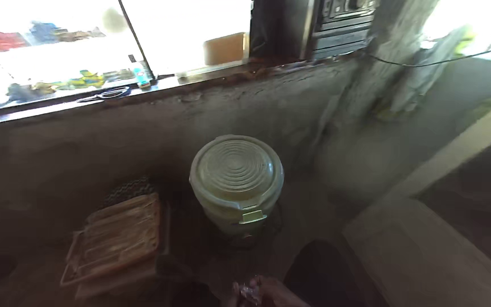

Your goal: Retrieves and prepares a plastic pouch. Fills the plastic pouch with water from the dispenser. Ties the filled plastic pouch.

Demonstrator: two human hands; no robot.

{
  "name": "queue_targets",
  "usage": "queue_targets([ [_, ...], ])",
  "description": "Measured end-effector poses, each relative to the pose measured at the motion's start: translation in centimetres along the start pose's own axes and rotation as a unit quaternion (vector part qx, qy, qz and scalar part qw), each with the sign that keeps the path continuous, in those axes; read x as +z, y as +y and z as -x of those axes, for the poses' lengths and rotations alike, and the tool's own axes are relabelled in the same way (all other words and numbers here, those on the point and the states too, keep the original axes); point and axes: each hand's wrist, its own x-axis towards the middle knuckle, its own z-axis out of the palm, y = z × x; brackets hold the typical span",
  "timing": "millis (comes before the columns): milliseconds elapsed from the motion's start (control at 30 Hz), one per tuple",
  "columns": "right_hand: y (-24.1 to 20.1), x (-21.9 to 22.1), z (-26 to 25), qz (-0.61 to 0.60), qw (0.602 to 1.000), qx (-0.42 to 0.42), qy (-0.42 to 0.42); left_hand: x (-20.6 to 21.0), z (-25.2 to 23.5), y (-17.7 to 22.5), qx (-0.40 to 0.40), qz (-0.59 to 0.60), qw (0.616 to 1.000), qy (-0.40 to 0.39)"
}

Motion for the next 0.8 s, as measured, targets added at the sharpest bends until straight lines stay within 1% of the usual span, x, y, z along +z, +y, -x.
queue_targets([
  [33,0.2,0.0,-0.2,0.051,0.998,-0.025,0.016,0.3,0.2,0.4,0.008,0.006,1.000,-0.007],
  [100,-0.1,0.0,-0.6,0.209,0.972,-0.066,0.087,1.2,1.1,0.8,0.032,-0.032,0.999,-0.024],
  [133,-0.3,0.0,-0.9,0.258,0.956,-0.074,0.118,1.7,1.7,0.8,0.039,-0.067,0.996,-0.039],
  [167,-0.4,0.0,-1.3,0.280,0.947,-0.080,0.137,1.9,1.9,0.6,0.045,-0.098,0.993,-0.049],
  [200,-0.5,0.2,-1.4,0.277,0.946,-0.084,0.149,1.9,2.0,0.4,0.050,-0.126,0.990,-0.048],
  [233,-0.6,0.6,-1.4,0.253,0.952,-0.078,0.156,1.9,2.0,0.2,0.052,-0.145,0.988,-0.029],
  [300,-0.8,1.4,-0.9,0.178,0.972,-0.037,0.148,1.3,1.4,-0.3,0.053,-0.174,0.983,0.030],
  [333,-0.8,1.6,-0.7,0.149,0.980,-0.011,0.130,0.8,0.9,-0.7,0.063,-0.197,0.976,0.063],
  [400,0.0,1.4,-0.6,0.150,0.985,0.021,0.086,-0.2,0.2,-1.1,0.087,-0.268,0.952,0.121],
  [467,1.3,0.9,-0.9,0.202,0.978,0.001,0.058,-0.4,-0.1,-1.4,0.114,-0.371,0.909,0.156],
  [500,1.8,0.6,-1.0,0.233,0.970,-0.016,0.062,-0.2,0.2,-1.3,0.145,-0.439,0.872,0.161],
  [533,1.9,0.4,-1.1,0.264,0.961,-0.025,0.074,0.1,0.6,-1.4,0.199,-0.511,0.821,0.159],
  [567,1.7,0.4,-1.0,0.285,0.954,-0.029,0.091,0.4,0.9,-1.7,0.272,-0.570,0.761,0.151],
  [600,1.2,0.4,-0.9,0.295,0.949,-0.032,0.108,0.7,1.1,-2.1,0.334,-0.609,0.706,0.142],
  [633,0.5,0.5,-0.8,0.302,0.944,-0.038,0.125,1.0,1.3,-2.3,0.374,-0.630,0.668,0.132],
  [667,0.0,0.5,-0.6,0.313,0.939,-0.043,0.134,1.4,1.5,-2.6,0.395,-0.641,0.647,0.120],
  [700,-0.5,0.5,-0.3,0.329,0.933,-0.051,0.135,1.6,1.8,-2.6,0.404,-0.642,0.642,0.109],
  [733,-0.6,0.4,-0.1,0.351,0.925,-0.071,0.130,1.6,1.9,-2.5,0.408,-0.634,0.650,0.098],
  [767,-0.9,0.2,0.3,0.375,0.913,-0.107,0.118,1.4,2.1,-2.2,0.405,-0.613,0.674,0.077],
  [800,-1.2,-0.1,0.7,0.398,0.899,-0.152,0.098,1.1,2.4,-1.5,0.382,-0.580,0.718,0.036],
])
